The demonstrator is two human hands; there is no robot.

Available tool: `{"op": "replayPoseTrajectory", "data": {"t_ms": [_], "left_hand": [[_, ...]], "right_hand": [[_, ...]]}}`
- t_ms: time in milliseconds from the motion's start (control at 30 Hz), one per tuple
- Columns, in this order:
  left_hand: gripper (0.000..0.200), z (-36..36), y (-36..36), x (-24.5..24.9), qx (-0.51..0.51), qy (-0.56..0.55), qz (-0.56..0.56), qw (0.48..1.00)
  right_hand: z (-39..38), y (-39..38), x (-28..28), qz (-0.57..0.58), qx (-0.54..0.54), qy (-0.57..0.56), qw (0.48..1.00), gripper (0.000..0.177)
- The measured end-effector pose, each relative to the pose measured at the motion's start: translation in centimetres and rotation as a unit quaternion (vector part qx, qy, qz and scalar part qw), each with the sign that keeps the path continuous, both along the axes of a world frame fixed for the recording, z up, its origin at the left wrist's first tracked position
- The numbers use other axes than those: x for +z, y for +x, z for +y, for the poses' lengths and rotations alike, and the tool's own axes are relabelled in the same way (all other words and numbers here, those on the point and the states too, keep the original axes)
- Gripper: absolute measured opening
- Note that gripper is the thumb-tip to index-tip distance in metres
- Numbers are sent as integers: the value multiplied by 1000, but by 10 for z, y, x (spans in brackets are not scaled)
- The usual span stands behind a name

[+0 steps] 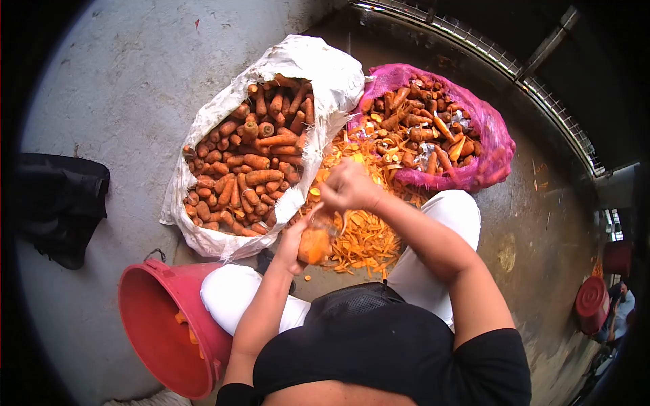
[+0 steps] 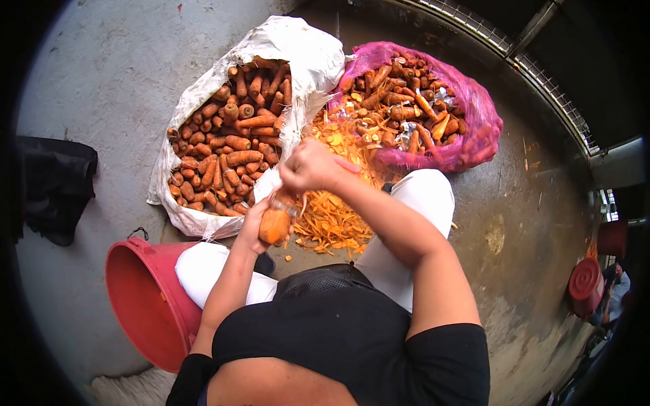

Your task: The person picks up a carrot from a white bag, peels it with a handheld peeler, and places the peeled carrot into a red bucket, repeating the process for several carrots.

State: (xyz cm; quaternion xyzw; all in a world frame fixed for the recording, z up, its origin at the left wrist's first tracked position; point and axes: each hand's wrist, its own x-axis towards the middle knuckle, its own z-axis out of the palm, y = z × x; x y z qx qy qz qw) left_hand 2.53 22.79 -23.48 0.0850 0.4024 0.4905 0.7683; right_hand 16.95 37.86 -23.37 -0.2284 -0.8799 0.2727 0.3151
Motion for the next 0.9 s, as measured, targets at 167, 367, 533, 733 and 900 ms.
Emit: {"op": "replayPoseTrajectory", "data": {"t_ms": [167,367,533,733,900], "left_hand": [[41,-6,1,6,-28,-21,26,999],[44,-14,-5,10,-75,-2,-21,997],[45,-14,-20,-7,-14,-18,-91,996],[37,1,-6,-21,93,-78,-54,991],[33,9,2,-23,109,-126,-18,986]], "right_hand": [[18,8,-9,-16,-36,33,999,33],[44,18,-17,-142,-135,102,975,41],[37,21,-4,-113,-187,70,973,46],[-8,11,10,-30,-29,78,996,32],[-29,3,15,23,29,111,993,35]]}}
